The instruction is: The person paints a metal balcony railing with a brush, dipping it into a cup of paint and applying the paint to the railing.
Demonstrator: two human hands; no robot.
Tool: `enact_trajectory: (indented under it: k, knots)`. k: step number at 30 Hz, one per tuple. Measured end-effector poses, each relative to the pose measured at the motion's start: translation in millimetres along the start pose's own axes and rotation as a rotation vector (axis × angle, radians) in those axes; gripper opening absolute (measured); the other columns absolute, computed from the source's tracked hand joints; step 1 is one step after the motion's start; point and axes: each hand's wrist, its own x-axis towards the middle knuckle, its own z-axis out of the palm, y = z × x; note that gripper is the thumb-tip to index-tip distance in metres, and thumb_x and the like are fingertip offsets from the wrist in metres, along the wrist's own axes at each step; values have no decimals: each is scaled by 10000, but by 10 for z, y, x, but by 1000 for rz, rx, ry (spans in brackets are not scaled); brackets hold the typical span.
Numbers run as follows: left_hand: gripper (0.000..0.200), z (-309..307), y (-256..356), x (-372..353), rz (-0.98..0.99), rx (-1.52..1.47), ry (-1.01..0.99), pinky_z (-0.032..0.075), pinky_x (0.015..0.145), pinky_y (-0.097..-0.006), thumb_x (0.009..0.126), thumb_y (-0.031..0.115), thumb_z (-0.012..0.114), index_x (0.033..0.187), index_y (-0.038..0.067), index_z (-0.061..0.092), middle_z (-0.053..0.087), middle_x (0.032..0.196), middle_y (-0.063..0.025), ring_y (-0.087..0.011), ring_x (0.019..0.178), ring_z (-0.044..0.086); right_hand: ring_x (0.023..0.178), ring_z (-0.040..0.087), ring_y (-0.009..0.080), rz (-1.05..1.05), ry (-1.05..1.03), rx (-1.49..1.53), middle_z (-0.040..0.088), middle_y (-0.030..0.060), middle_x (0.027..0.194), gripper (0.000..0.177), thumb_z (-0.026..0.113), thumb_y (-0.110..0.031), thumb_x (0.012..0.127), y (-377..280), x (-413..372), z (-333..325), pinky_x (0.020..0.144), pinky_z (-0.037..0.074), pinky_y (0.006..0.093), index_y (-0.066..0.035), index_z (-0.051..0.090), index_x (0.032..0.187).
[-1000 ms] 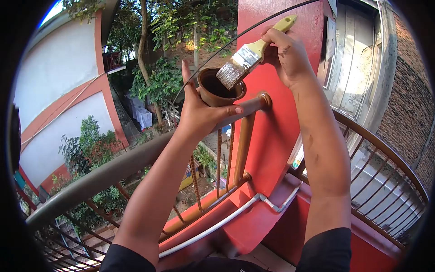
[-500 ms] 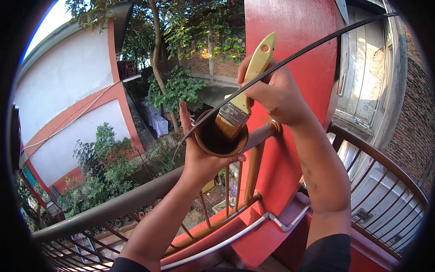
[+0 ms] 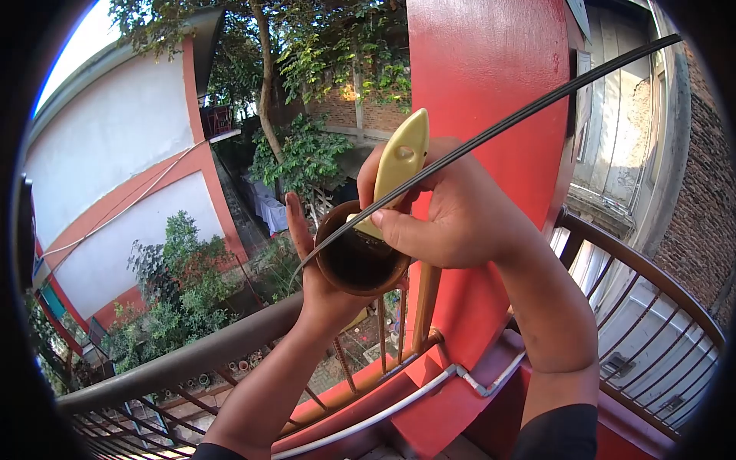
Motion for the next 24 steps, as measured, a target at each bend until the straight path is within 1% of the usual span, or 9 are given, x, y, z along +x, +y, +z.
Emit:
enact_trajectory:
  k: [1, 4, 7, 9, 11, 14, 17, 19, 24]
  knots:
    - [878, 3, 16, 11, -27, -48, -4, -216, 1198, -531, 729, 532, 834, 1421, 146, 455, 629, 1266, -27, -152, 1289, 533, 796, 599, 126, -2, -10, -6, 616, 59, 881, 164, 611, 42, 776, -15, 1, 10, 689, 490, 281, -9, 629, 931]
    - [885, 47, -40, -9, -59, -149, 19, -215, 1198, -533, 733, 527, 833, 1428, 143, 441, 609, 1302, -33, -171, 1293, 531, 780, 613, 118, 163, -80, 24, 624, 54, 876, 172, 622, 43, 781, -133, 28, 35, 679, 497, 276, -7, 634, 945]
    - [1032, 114, -95, -34, -44, -47, -25, -155, 1221, -525, 713, 493, 864, 1500, 139, 297, 581, 1329, -55, -199, 1295, 536, 776, 618, 106, 63, -176, -117, 633, 44, 876, 154, 640, 34, 803, -24, 71, 67, 682, 503, 268, -3, 636, 953]
    - [1199, 137, -83, -49, -74, -219, -3, -27, 1237, -525, 686, 430, 901, 1547, 149, 116, 560, 1346, -79, -223, 1293, 544, 781, 619, 104, 124, -111, -20, 633, 36, 871, 146, 655, 25, 813, -19, 72, 2, 686, 504, 269, -6, 637, 954]
    - [1403, 152, -65, -70, -155, -691, 108, 164, 1244, -529, 652, 339, 945, 1568, 173, -104, 538, 1362, -109, -247, 1290, 551, 779, 614, 102, 193, -2, 83, 629, 27, 852, 131, 675, -10, 826, 13, 64, -118, 686, 497, 263, -14, 637, 951]
    - [1527, 167, -104, -37, -174, -778, 123, 442, 1093, -407, 618, 149, 970, 1529, 144, -255, 605, 1258, -149, -268, 1195, 613, 740, 638, 121, 214, 134, 161, 663, 60, 834, 157, 672, -50, 833, 69, 62, -348, 675, 524, 275, 0, 638, 978]
    - [1555, 129, -134, 19, -200, -796, 81, 439, 1100, -411, 602, 150, 975, 1528, 148, -274, 579, 1328, -185, -289, 1248, 585, 675, 641, 133, 216, 226, 174, 666, 70, 783, 157, 641, -104, 873, 213, 12, -452, 640, 520, 270, -6, 635, 996]
    - [1567, 115, -146, 38, -233, -796, 58, 435, 1097, -389, 589, 177, 984, 1528, 128, -270, 566, 1364, -216, -295, 1278, 571, 682, 642, 133, 239, 289, 191, 669, 68, 788, 151, 635, -98, 874, 247, -11, -456, 636, 520, 273, -11, 636, 997]
    - [1539, 141, -223, 53, -264, -668, 4, 442, 1077, -362, 605, 238, 976, 1528, 63, -243, 645, 1264, -226, -305, 1218, 622, 686, 641, 135, 281, 245, 150, 659, 66, 791, 149, 633, -83, 868, 257, -17, -447, 635, 523, 278, -7, 635, 997]
